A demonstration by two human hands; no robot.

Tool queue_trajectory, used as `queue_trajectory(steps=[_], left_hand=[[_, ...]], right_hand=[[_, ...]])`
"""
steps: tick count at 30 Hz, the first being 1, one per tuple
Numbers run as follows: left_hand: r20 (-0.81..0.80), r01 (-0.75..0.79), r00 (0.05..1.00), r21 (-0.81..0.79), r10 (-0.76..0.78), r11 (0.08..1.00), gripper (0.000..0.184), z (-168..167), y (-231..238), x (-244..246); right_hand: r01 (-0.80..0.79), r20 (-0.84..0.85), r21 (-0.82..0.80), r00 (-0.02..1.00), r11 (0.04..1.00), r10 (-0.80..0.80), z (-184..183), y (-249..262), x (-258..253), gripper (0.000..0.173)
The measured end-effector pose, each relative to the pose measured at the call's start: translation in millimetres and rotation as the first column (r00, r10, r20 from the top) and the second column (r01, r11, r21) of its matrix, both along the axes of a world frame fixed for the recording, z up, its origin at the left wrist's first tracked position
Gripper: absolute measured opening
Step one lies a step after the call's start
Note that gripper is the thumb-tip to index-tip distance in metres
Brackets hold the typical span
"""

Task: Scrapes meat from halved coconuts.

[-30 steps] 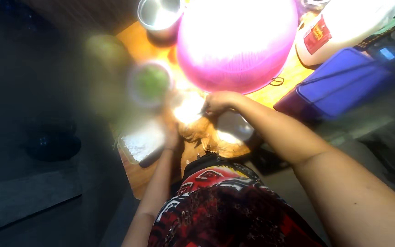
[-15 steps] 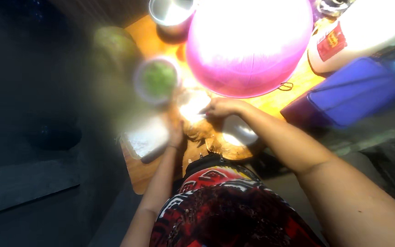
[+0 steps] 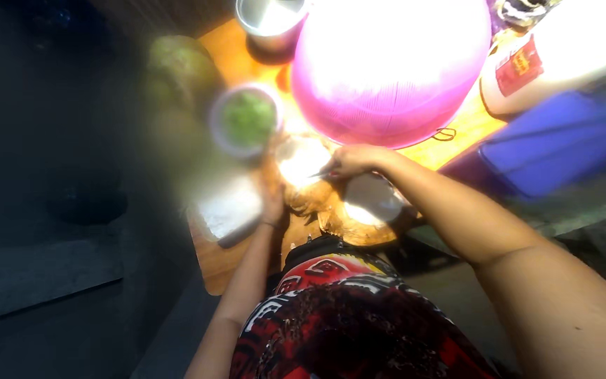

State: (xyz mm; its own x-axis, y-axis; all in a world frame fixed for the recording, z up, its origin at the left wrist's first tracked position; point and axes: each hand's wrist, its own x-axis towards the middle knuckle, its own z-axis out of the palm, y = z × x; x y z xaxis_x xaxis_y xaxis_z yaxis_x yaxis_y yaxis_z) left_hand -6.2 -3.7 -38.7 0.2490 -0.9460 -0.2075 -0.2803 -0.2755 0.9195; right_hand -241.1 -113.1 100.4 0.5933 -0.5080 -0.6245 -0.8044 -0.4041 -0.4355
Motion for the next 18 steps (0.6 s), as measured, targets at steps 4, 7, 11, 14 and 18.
queue_trajectory(steps=[4,7,11,14,18], left_hand=[[0.023,0.008,1.0,-0.01,-0.008,1.0,0.088,1,-3,0],[0.029,0.002,1.0,0.032,-0.003,0.999,0.088,4,-3,-1],[0.044,0.033,0.998,0.088,-0.037,0.996,0.088,15,-8,-3],[0.075,0.037,0.996,0.125,-0.047,0.992,0.088,18,-13,-3],[0.062,0.054,0.996,0.119,-0.061,0.991,0.088,23,-17,-4]], right_hand=[[0.038,-0.022,-0.106,0.999,0.994,-0.041,9,-11,-5,0.033],[0.021,0.027,-0.115,0.999,0.993,-0.018,10,-4,-4,0.032],[0.074,0.037,-0.023,0.997,0.997,-0.073,26,10,-12,0.036],[0.092,0.138,0.056,0.986,0.994,-0.099,5,23,-27,0.034],[0.185,0.202,0.06,0.96,0.981,-0.194,-22,29,-31,0.034]])
